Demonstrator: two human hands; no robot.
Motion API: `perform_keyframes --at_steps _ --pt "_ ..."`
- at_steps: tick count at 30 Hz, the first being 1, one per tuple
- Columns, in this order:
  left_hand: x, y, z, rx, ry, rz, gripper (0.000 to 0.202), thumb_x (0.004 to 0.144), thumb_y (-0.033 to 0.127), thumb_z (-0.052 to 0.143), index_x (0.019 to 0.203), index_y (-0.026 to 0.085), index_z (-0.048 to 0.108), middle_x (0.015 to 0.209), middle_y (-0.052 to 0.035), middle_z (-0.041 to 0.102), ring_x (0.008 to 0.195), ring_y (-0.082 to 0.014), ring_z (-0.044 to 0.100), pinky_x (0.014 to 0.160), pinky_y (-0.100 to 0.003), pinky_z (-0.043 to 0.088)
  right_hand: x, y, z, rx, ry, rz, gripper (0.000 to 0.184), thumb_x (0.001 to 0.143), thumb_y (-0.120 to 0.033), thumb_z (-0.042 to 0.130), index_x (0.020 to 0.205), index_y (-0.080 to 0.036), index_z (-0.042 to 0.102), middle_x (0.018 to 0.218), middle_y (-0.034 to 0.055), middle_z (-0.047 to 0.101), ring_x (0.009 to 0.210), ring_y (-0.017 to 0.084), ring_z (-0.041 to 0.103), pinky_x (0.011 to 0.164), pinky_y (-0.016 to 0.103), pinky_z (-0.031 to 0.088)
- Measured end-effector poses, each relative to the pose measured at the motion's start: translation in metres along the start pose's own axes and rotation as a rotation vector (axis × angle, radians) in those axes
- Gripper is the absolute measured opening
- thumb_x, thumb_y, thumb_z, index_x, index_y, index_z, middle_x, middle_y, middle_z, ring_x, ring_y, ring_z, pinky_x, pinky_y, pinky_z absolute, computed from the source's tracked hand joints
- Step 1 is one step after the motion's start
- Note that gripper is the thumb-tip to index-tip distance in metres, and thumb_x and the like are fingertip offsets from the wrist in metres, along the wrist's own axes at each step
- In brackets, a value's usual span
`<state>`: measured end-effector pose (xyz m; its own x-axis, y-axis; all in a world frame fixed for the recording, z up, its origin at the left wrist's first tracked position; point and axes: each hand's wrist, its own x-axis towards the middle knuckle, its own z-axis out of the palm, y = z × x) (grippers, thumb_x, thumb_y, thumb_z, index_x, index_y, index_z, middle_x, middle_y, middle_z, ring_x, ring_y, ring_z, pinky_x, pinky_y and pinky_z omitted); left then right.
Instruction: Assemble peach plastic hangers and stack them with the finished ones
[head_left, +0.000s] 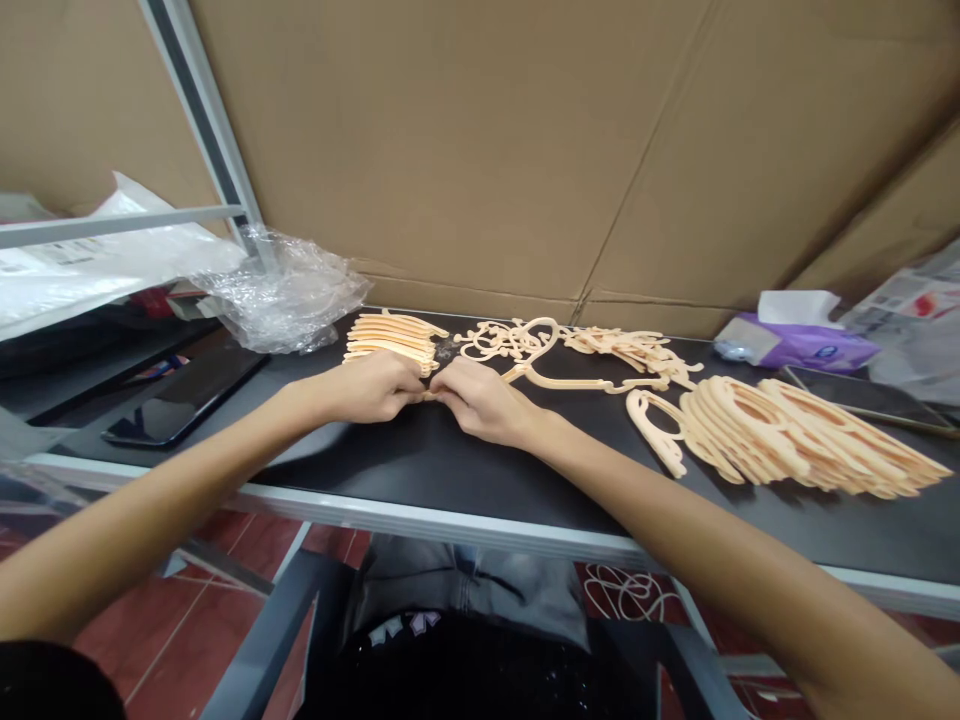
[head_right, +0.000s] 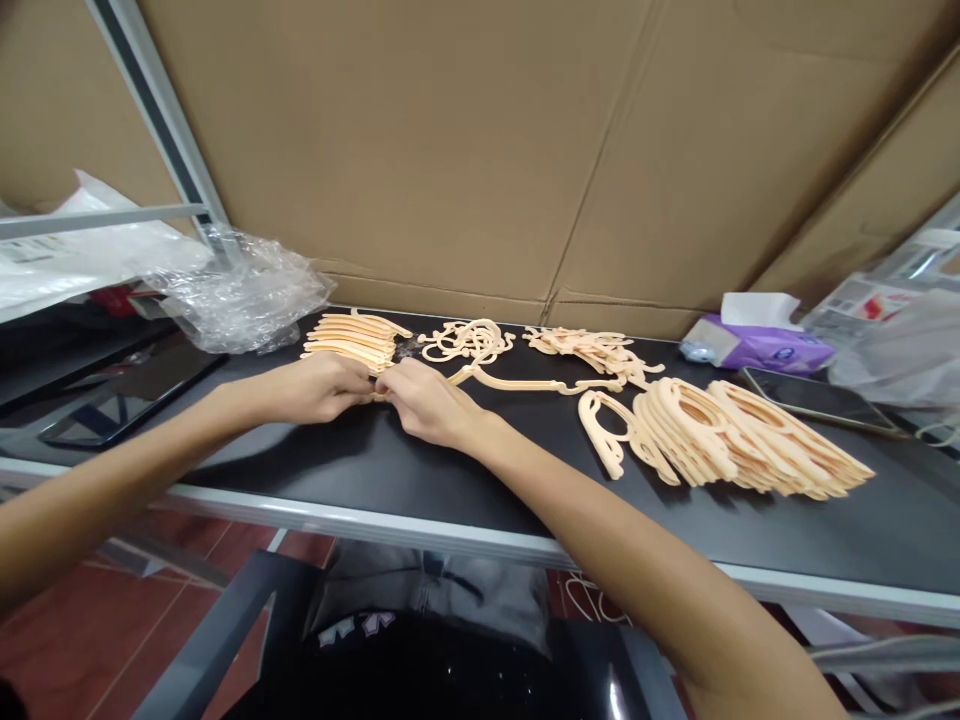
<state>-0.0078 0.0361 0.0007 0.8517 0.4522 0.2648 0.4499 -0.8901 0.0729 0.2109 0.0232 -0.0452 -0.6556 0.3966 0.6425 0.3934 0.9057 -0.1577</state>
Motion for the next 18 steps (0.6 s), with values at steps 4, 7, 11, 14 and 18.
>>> perform_keyframes --at_steps 4,7,11,14,18 --pt "-0.008 0.005 0.002 -0.060 0.018 -0.044 0.030 0.094 0.023 0.049 0.072 0.016 0.068 0.070 -0.0044 0.067 0.065 -0.0144 0.059 0.064 -0.025 0.041 0.000 -0.004 -0.002 -0.006 0.005 -0.009 0.019 0.091 -0.005 0.043 0.089 -0.021 0.054 0.088 0.0069 0.062 0.084 0.020 0.057 0.075 0.032 0.047" --pt "-0.008 0.007 0.004 -0.052 0.047 -0.057 0.030 0.094 0.025 0.050 0.072 0.015 0.068 0.072 -0.0052 0.067 0.066 -0.0151 0.059 0.065 -0.026 0.041 -0.002 -0.004 -0.002 0.008 0.027 0.002 0.017 0.092 -0.007 0.043 0.089 -0.021 0.052 0.087 0.0063 0.061 0.083 0.019 0.056 0.075 0.031 0.047" --pt "-0.008 0.007 0.005 -0.075 0.043 -0.077 0.028 0.093 0.023 0.050 0.073 0.015 0.068 0.072 -0.0052 0.067 0.067 -0.0150 0.060 0.064 -0.026 0.040 -0.002 -0.004 -0.005 0.055 0.020 0.078 0.012 0.093 -0.011 0.048 0.091 -0.021 0.054 0.087 0.0046 0.062 0.080 0.018 0.057 0.074 0.030 0.047" --pt "-0.008 0.006 0.004 -0.083 0.050 -0.091 0.027 0.092 0.022 0.051 0.071 0.015 0.067 0.066 -0.0027 0.064 0.061 -0.0132 0.056 0.060 -0.025 0.038 -0.002 -0.004 -0.007 0.064 -0.010 0.114 0.013 0.092 -0.009 0.050 0.096 -0.019 0.057 0.089 0.0053 0.064 0.080 0.018 0.059 0.074 0.030 0.049" --pt "-0.010 0.001 0.004 -0.086 0.075 -0.096 0.026 0.091 0.021 0.052 0.069 0.016 0.066 0.064 -0.0012 0.064 0.060 -0.0122 0.054 0.059 -0.024 0.037 -0.002 -0.003 -0.011 0.004 -0.045 0.099 0.029 0.092 -0.006 0.043 0.111 -0.017 0.061 0.100 0.0094 0.069 0.091 0.020 0.064 0.082 0.034 0.051"
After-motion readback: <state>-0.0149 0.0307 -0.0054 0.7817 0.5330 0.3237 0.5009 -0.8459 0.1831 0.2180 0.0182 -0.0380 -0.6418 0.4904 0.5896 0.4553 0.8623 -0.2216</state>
